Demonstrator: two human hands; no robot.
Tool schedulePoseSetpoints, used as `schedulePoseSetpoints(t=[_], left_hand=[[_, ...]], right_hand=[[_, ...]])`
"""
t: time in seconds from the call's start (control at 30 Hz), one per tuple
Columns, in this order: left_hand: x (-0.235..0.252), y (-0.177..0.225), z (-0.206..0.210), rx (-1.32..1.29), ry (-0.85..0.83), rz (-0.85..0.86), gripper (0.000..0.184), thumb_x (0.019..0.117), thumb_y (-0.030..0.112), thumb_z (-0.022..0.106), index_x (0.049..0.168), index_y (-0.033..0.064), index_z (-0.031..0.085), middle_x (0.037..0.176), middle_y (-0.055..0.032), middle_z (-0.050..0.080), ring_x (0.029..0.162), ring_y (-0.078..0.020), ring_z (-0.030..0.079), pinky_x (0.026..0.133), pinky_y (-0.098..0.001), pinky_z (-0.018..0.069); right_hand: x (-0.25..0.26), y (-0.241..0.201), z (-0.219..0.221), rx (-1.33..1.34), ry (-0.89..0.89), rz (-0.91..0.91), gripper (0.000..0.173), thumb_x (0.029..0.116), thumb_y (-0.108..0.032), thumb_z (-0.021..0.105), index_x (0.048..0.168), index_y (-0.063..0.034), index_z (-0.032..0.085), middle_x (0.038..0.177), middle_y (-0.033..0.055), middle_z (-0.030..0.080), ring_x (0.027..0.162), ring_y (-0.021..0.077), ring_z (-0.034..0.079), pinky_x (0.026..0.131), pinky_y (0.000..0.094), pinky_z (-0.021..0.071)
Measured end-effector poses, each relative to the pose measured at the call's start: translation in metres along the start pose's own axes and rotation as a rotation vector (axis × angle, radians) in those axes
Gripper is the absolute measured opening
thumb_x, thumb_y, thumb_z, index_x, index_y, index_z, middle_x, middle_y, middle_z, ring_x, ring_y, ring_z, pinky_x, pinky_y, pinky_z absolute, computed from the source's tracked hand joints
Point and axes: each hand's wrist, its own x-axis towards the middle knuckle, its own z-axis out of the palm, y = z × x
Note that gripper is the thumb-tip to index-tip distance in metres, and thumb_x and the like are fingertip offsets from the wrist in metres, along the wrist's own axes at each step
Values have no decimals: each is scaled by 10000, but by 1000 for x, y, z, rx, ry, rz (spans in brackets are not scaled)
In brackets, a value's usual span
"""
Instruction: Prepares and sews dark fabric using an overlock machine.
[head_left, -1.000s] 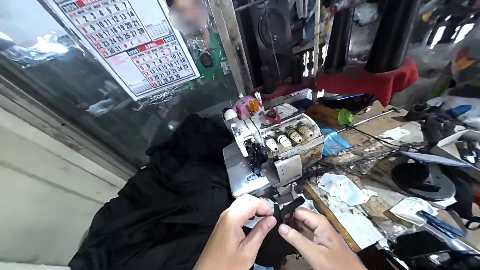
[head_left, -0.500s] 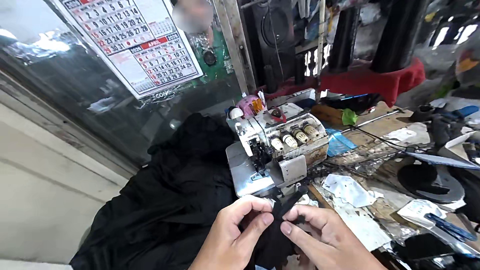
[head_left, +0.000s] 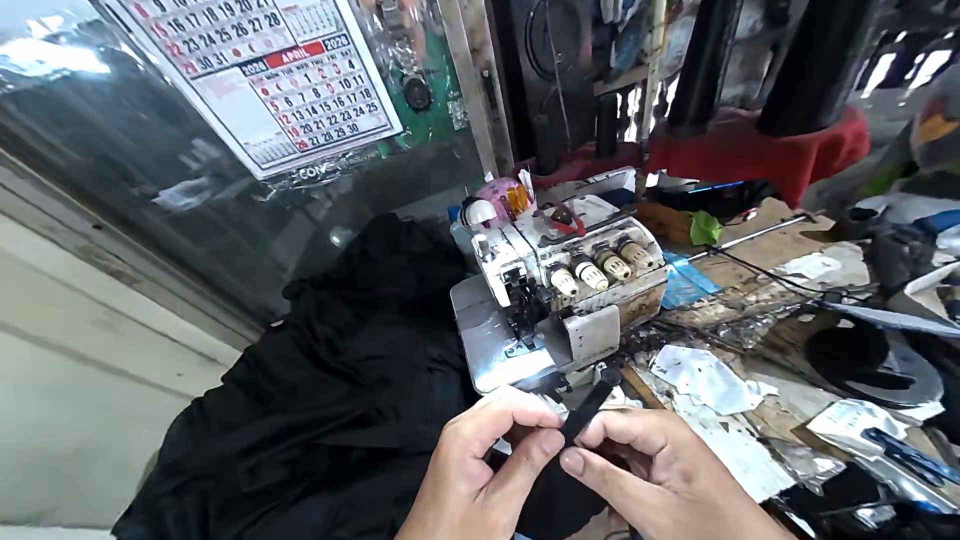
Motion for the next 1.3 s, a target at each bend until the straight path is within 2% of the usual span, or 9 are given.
schedulePoseSetpoints(t=[0.3,0.5,0.77,0.87,0.93,1.03,1.13,1.2,1.3], left_hand=[[-5,-3,1,29,-3,-59,148,1004,116,659,1100,22,721,1049,-67,714,896,-152,706,785,-299,628],[-4,0,6,-36,61,-92,134,975,81,691,1066,-13,718,952,-85,732,820,-165,712,755,-307,630],[-6,7,13,-103,156,-183,162,959,112,711,1043,-23,679,928,-78,725,807,-128,700,739,-255,602],[-7,2,12,-109,128,-144,158,953,79,719,1052,-30,663,958,-93,713,828,-154,703,752,-293,622],[-5,-4,14,-115,142,-141,143,943,61,722,1045,-26,673,919,-99,712,796,-178,700,741,-319,624],[-10,-9,12,0,79,-158,165,1033,143,604,1089,25,705,952,-45,717,836,-131,690,754,-288,607],[-19,-15,11,120,-13,-192,286,1094,228,487,1072,87,736,984,8,716,909,-82,672,810,-267,570],[-21,-17,16,175,3,-172,314,1091,277,494,1006,111,746,942,22,704,921,-91,661,832,-292,557],[-19,-12,20,235,51,-156,315,1076,330,524,966,147,755,893,44,671,894,-83,637,812,-295,541]], right_hand=[[-3,4,-4,-74,-59,-19,218,1043,-237,615,985,-71,744,906,16,707,716,72,644,610,235,555],[0,8,-6,-138,-59,-74,211,1045,-242,606,984,-83,731,924,18,700,789,81,657,668,246,563],[-3,7,0,-37,11,51,150,1012,-230,655,1028,-103,735,996,3,710,749,81,676,607,237,593],[-2,5,0,6,36,100,164,1008,-254,665,989,-111,742,950,-7,715,698,82,666,552,244,572],[-2,9,1,18,67,83,160,1004,-240,674,981,-99,745,956,14,715,725,102,681,565,256,588],[-5,14,4,15,144,-4,135,997,-169,678,997,-51,744,969,62,713,783,141,694,617,277,609],[-10,18,8,-5,228,-48,102,981,-115,682,980,-27,734,933,73,701,742,145,673,583,274,584],[-12,22,11,-28,269,-73,91,971,-94,683,971,-18,732,928,78,697,764,151,675,605,276,589],[-12,24,12,-63,321,-126,74,958,-72,681,944,-19,731,924,70,710,860,163,688,745,303,605]])
